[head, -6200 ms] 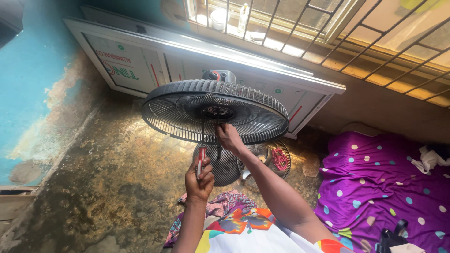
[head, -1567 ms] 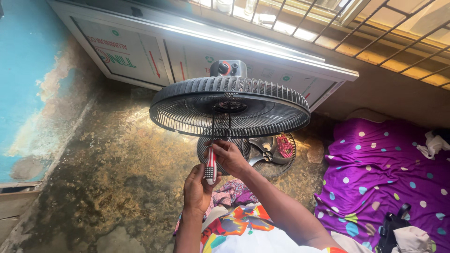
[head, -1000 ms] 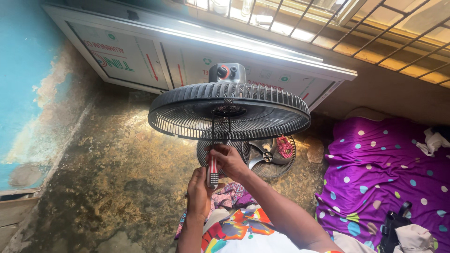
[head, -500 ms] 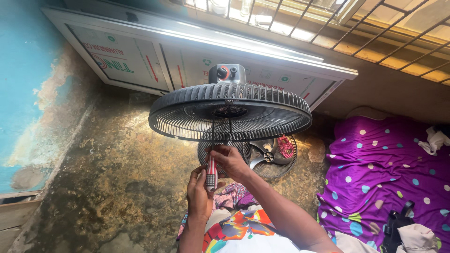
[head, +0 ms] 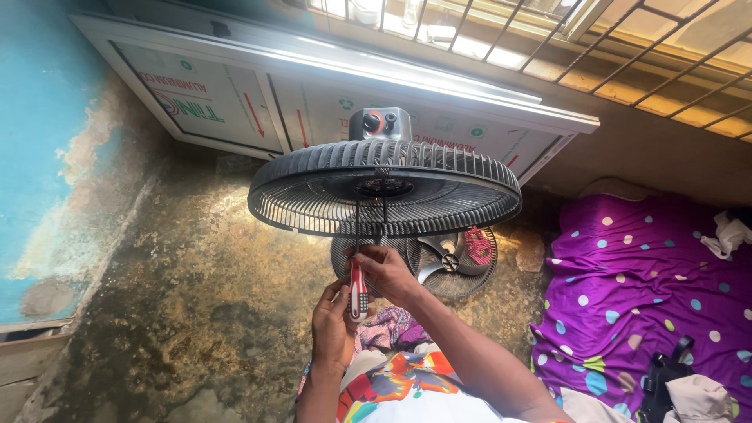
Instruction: The person services a standing fan in a bedroom. They pick up a screwdriver from the window sill, remove the fan's front grille, detach the blade assembly and set it on the floor, then use the screwdriver to work on the central hub of the fan.
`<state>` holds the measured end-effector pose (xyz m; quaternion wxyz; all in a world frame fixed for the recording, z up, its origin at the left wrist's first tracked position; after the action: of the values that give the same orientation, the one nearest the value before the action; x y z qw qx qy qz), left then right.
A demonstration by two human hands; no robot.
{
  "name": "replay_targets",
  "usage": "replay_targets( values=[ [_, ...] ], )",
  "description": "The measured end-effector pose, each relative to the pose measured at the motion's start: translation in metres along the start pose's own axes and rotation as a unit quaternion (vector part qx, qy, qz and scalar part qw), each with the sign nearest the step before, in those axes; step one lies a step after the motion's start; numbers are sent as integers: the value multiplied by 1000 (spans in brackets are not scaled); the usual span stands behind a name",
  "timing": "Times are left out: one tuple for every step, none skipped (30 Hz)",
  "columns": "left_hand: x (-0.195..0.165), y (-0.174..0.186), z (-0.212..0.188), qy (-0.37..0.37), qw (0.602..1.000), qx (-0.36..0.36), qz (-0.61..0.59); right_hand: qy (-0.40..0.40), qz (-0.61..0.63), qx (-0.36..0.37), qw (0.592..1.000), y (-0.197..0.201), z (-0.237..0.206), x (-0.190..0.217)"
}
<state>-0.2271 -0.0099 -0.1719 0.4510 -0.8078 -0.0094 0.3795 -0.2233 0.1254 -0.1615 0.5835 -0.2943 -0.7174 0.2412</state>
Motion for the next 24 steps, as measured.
replay_targets(
  values=[
    [0,2,0,11,999,-15,35,4,-18,-4,1000,4,2,-1],
    [1,4,-1,23,997,-30,71,22,-54,-22,998,9,5,0],
    [2,7,-2,34,993,-46,106,40,-89,-40,994,13,8,-1],
    [-2,6,-1,19,986,-39,159,58,-125,-57,989,16,9,-1],
    [-5,4,-1,3,977,-31,212,53,-137,-69,987,18,10,-4],
    [-9,3,0,-13,964,-23,265,49,-148,-81,984,19,11,-5],
    [-8,5,1,-7,971,-18,240,45,-160,-93,982,19,11,-5],
    [-6,7,1,0,977,-14,214,38,-118,-84,989,17,10,-7],
    [-5,8,1,7,982,-10,187,30,-77,-75,994,13,9,-8],
    [-3,7,1,13,994,2,112,24,-36,-66,997,10,8,-7],
    [-1,5,1,20,999,15,38,19,-2,-41,999,5,6,-5],
    [1,1,0,27,999,28,-36,13,33,-16,999,1,3,-4],
    [0,-1,-1,32,998,25,-43,7,68,10,998,-2,0,-4],
    [-1,-2,-3,38,998,21,-50,10,56,24,998,-2,0,-1],
    [-1,-4,-4,43,997,17,-57,12,44,37,998,0,0,-1],
    [-4,-4,-4,48,999,3,-17,16,32,50,998,2,3,-1],
    [-6,-3,-4,52,998,-11,23,26,0,38,999,8,6,-2],
    [-7,-1,-5,56,996,-26,63,35,-31,26,999,14,9,-4],
    [-10,-1,-5,50,991,-28,124,44,-63,13,997,19,11,-6],
    [-13,0,-5,44,981,-31,185,49,-84,-7,995,24,12,-8],
    [-15,1,-5,36,968,-33,245,53,-106,-27,993,26,14,-9],
    [-14,1,-4,30,972,-24,232,58,-127,-46,989,28,14,-9],
    [-12,1,-4,25,976,-15,218,53,-105,-35,992,26,13,-10],
    [-11,2,-5,21,979,-6,204,47,-82,-24,995,22,10,-10]
  ],
)
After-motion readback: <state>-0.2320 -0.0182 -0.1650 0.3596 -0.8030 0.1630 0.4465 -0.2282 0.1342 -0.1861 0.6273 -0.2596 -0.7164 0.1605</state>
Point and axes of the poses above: each hand's wrist, its own z-axis towards the middle knuckle, its own y-axis out of the back of the hand, x = y × z, the point moved 8 cm from there along z, towards the middle knuckle, and after that the axes turned 15 degrees about x, right-handed, at the moved point
